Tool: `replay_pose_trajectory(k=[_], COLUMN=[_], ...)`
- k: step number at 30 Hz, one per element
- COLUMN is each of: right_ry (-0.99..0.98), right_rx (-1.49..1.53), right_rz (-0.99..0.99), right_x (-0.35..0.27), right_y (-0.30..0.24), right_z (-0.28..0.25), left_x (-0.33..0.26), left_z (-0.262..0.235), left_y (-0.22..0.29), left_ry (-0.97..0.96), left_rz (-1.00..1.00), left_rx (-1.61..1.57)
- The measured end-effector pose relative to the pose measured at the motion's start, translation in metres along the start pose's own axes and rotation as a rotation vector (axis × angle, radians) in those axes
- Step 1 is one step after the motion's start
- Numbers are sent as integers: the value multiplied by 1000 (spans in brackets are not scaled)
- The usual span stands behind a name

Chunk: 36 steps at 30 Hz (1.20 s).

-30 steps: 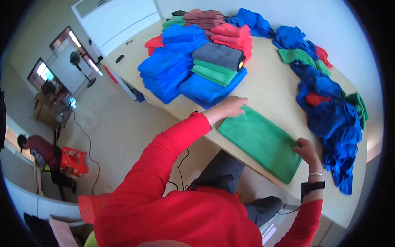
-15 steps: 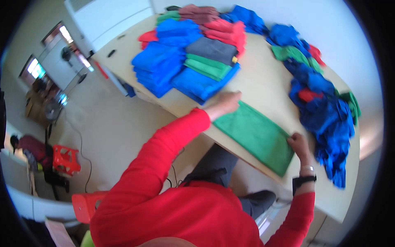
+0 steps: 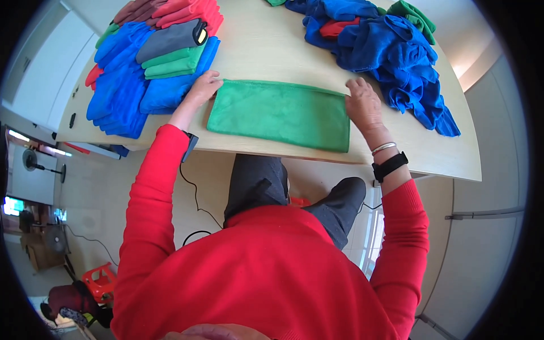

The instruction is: The person folds a grey cloth, a green cloth, and a blue cloth one at a time by hand. For each cloth, they spread it flat on the table, fold it into a smaller rectangle, and place it onto a stack of similarly colored cloths.

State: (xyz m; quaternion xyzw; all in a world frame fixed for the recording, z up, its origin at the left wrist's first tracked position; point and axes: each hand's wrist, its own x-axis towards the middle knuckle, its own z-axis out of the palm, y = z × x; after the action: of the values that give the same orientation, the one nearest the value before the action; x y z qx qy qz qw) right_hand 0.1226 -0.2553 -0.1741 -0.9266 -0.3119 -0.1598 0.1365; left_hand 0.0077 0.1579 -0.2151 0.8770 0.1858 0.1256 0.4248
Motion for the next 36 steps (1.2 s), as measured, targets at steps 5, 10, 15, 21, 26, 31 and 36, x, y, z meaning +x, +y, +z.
replay_pose_trajectory(k=[5, 10, 15, 21, 26, 31, 36], right_ry=[-87, -181, -147, -159, -167, -119, -157], right_rx=[50, -20, -6, -4, -44, 56, 91], right_rz=[-222, -245, -223, -199, -143, -195, -234], right_x=[-12, -17, -21, -24, -24, -33, -39], right_y=[-52, -65, -60, -66, -71, -129, -141], right_z=[8, 32, 34, 37, 30, 35, 50], left_x=[-10, 1, 5, 2, -58, -108, -111], left_z=[12, -1, 5, 15, 29, 59, 65], left_y=[24, 45, 46, 25, 80, 76, 61], left_ry=[-67, -347, -258, -71, 46, -159, -142], left_rz=[179, -44, -35, 53, 577, 665, 519], left_rx=[117, 92, -181, 53, 669, 717, 780])
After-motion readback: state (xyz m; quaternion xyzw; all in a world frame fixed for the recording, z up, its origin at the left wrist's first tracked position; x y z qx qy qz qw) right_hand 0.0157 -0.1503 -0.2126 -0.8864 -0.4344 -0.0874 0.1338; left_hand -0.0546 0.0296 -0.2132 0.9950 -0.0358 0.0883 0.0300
